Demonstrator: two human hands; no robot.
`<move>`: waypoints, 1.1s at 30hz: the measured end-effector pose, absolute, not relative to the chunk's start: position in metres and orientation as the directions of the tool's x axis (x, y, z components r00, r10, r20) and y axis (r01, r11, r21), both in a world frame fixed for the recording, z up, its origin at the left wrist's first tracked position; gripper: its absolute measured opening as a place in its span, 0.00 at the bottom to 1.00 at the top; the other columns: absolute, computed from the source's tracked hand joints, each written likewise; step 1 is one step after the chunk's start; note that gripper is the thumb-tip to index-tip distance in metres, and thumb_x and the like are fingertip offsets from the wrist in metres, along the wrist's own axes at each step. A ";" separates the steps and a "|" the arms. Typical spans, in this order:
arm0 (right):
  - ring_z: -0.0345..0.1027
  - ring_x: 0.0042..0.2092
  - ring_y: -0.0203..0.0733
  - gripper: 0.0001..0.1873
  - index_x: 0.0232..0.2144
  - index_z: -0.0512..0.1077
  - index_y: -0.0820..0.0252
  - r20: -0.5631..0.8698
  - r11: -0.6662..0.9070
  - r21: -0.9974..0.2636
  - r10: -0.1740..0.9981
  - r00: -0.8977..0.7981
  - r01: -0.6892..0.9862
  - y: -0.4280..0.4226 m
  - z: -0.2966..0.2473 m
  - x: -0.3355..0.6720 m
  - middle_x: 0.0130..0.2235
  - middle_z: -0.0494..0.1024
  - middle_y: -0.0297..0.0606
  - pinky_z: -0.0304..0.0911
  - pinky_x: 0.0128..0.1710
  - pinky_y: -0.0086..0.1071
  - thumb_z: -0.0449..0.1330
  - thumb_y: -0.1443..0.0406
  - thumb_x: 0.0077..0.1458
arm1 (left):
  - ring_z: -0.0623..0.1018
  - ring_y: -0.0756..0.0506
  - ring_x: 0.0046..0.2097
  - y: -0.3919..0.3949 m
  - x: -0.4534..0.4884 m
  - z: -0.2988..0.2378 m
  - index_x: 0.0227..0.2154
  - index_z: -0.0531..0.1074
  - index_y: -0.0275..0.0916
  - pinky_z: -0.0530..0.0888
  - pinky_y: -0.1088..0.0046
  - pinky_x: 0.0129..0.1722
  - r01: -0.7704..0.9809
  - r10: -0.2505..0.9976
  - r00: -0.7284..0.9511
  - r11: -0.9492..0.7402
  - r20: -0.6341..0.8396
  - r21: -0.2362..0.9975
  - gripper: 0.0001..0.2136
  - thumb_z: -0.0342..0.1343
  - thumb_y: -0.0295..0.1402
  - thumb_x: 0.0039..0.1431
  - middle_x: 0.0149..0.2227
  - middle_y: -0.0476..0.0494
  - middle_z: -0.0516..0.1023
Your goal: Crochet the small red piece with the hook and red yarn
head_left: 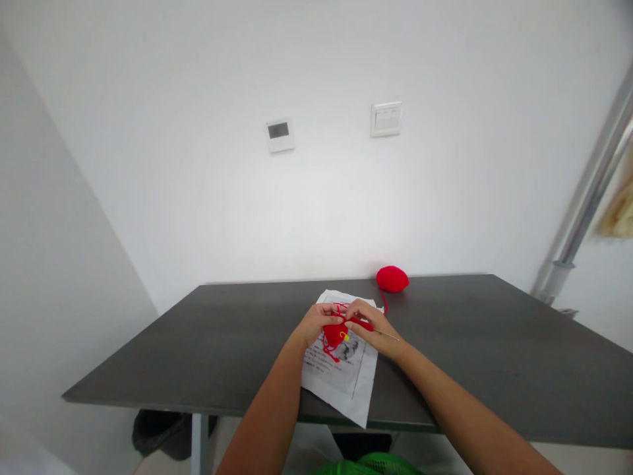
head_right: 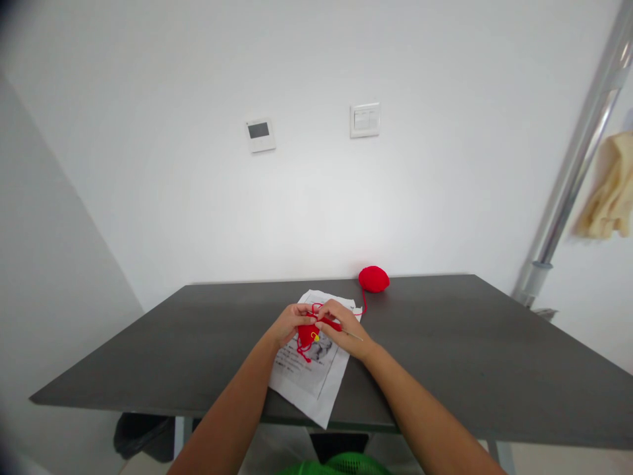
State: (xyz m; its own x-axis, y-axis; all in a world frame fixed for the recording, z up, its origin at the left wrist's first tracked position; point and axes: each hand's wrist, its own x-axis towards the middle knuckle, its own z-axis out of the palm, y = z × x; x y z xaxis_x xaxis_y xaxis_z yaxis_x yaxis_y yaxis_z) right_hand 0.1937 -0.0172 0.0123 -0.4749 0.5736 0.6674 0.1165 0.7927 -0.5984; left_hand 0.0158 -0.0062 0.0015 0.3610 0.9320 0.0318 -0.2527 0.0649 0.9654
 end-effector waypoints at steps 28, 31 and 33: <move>0.69 0.36 0.42 0.09 0.27 0.74 0.59 0.474 0.488 -0.871 0.810 -0.346 -0.050 -0.004 0.005 0.195 0.31 0.76 0.37 0.63 0.40 0.37 0.62 0.59 0.47 | 0.74 0.47 0.32 -0.007 0.018 0.005 0.31 0.76 0.31 0.67 0.72 0.38 -0.277 0.954 0.292 0.011 0.073 0.961 0.15 0.65 0.28 0.34 0.31 0.41 0.78; 0.68 0.36 0.42 0.09 0.27 0.74 0.59 0.480 0.489 -0.870 0.811 -0.334 -0.064 -0.003 0.005 0.196 0.31 0.75 0.37 0.63 0.40 0.37 0.62 0.59 0.46 | 0.74 0.47 0.32 -0.005 0.018 0.004 0.32 0.76 0.31 0.67 0.71 0.37 -0.257 0.960 0.276 0.019 0.055 0.966 0.17 0.65 0.29 0.34 0.30 0.42 0.77; 0.68 0.35 0.41 0.09 0.27 0.73 0.59 0.479 0.487 -0.871 0.811 -0.337 -0.066 -0.003 0.006 0.197 0.31 0.75 0.36 0.64 0.39 0.37 0.63 0.58 0.45 | 0.74 0.47 0.33 -0.004 0.018 0.002 0.33 0.76 0.31 0.67 0.71 0.38 -0.240 0.961 0.271 0.010 0.057 0.971 0.18 0.65 0.29 0.34 0.30 0.42 0.77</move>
